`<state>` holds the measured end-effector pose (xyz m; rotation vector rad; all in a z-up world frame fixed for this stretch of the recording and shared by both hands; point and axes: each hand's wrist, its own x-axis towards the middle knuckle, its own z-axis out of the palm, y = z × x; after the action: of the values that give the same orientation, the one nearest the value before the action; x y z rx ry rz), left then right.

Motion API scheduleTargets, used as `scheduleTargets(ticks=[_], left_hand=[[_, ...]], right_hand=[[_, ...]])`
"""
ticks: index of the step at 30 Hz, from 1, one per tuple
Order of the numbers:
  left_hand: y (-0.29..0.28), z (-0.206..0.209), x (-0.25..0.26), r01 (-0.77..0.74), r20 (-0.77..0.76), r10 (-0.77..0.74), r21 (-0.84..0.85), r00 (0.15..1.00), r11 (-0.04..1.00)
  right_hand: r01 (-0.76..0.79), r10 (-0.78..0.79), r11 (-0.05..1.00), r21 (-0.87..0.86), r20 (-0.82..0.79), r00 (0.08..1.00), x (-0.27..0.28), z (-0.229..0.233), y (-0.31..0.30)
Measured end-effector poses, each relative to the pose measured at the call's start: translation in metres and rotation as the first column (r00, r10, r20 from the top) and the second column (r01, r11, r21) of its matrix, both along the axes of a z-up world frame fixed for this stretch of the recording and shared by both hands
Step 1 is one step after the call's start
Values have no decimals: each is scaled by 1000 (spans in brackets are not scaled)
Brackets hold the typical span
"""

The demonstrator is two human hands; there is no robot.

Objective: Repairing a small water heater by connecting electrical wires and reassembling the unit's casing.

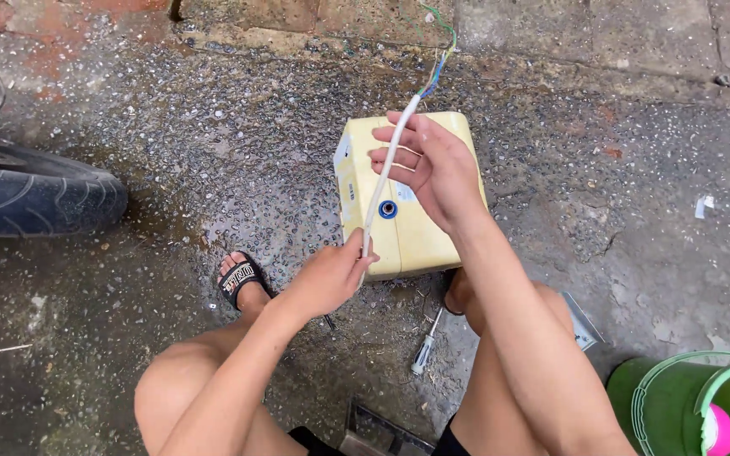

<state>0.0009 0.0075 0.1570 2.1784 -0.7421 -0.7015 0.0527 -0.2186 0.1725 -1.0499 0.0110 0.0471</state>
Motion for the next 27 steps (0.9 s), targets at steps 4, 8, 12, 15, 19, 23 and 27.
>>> scheduleTargets(ticks=[4,8,12,15,19,23,27], left_hand=[[-12,18,18,39,-85,-36,36,996,999],[-15,23,42,-175,-278,92,-288,956,942],[-19,13,69,-409,-297,282,-677,912,612],[-24,6,81,-469,-213,427,-552,879,690],[-34,2,83,-442,-130,470,-620,873,648],[-31,6,85,-412,-63,487,-635,871,654],[-22,8,74,-237,121,339,-504,933,830]], right_hand=[[99,-93,994,53,-106,990,-5,-14,2],[66,-74,995,-74,-110,991,-11,-13,11],[-72,39,960,-272,-123,992,-21,-19,34],[-145,78,902,-406,-178,981,-24,-34,51],[-165,70,833,-528,-195,978,-18,-46,40],[-92,13,843,-530,-150,989,-7,-24,15],[-1,-32,968,-251,-127,991,-8,-1,9]])
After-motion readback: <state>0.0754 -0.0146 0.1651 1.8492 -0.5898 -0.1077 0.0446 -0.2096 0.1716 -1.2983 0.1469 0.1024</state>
